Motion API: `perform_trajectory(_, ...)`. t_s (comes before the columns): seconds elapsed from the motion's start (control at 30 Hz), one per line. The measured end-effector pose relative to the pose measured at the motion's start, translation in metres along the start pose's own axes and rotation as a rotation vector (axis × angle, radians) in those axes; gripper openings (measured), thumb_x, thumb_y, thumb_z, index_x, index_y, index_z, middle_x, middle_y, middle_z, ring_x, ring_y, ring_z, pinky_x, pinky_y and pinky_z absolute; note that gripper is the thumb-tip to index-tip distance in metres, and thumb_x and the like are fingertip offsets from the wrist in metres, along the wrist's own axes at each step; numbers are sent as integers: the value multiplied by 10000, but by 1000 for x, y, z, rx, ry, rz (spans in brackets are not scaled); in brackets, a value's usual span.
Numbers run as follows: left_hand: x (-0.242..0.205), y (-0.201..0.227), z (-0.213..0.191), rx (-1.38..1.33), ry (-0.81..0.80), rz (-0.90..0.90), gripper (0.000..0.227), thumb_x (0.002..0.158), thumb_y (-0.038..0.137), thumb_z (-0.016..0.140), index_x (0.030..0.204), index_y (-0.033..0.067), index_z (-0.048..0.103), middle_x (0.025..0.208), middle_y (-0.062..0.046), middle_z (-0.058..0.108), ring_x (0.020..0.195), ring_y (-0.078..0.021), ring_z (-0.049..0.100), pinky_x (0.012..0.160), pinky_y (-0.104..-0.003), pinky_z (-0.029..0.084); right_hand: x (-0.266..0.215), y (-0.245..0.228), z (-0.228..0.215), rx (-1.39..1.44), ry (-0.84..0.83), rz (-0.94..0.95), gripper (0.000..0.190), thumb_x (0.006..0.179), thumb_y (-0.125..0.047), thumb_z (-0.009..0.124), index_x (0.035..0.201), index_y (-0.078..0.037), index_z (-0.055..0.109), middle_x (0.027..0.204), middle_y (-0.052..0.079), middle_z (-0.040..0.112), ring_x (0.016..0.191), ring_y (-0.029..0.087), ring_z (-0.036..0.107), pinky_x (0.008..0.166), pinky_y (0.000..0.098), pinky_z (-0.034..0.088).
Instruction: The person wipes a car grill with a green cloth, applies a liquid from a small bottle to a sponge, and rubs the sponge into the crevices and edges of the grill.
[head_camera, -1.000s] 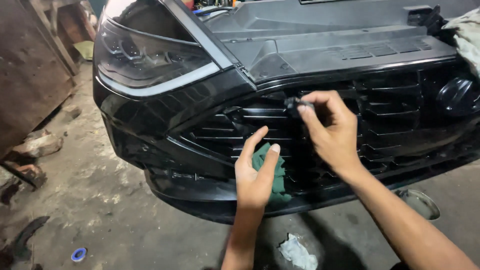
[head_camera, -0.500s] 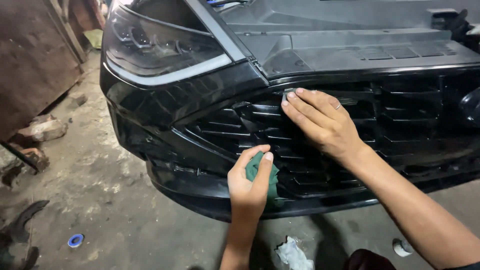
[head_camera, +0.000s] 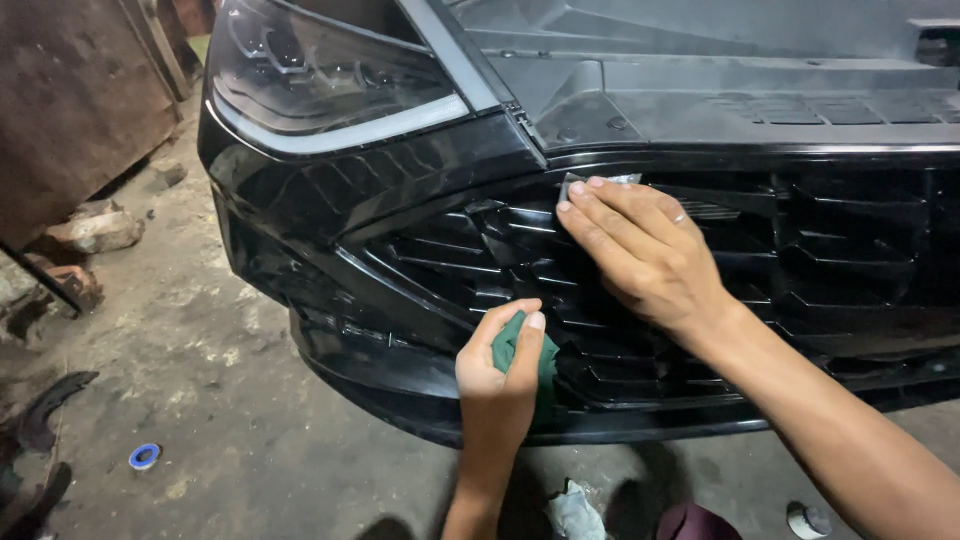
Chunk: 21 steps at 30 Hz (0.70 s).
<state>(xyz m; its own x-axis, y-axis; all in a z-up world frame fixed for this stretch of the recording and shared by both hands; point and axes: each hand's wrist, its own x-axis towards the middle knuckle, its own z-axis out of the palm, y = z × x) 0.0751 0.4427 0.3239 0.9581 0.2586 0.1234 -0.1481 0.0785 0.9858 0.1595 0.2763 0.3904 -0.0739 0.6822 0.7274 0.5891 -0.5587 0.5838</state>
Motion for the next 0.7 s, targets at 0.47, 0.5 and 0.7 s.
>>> perform_trajectory(0.47,-4,-6,11,84,-5,127,313,883,316,630,1095,149,789,1052,49,804,978,-94,729,913,-238,550,4,5,4,22,-8,-33,228,1064,45,523,1136,42,739,1199,169,750,1121,308,705,952,431,614)
perform_trajectory(0.5,-5,-7,12,85,-1,127,313,883,316,630,1095,149,789,1052,49,804,978,-94,729,913,-238,550,2,8,2,26,-5,-34,228,1064,45,523,1136,42,739,1199,169,750,1121,308,705,952,431,614)
perform_trajectory(0.7,-10,-9,15,85,-5,137,308,884,305,633,1084,135,795,1043,28,803,967,-111,733,890,-253,558,-6,17,-5,-5,-92,-60,231,1072,20,522,1176,9,728,1271,129,727,1076,274,677,883,387,611)
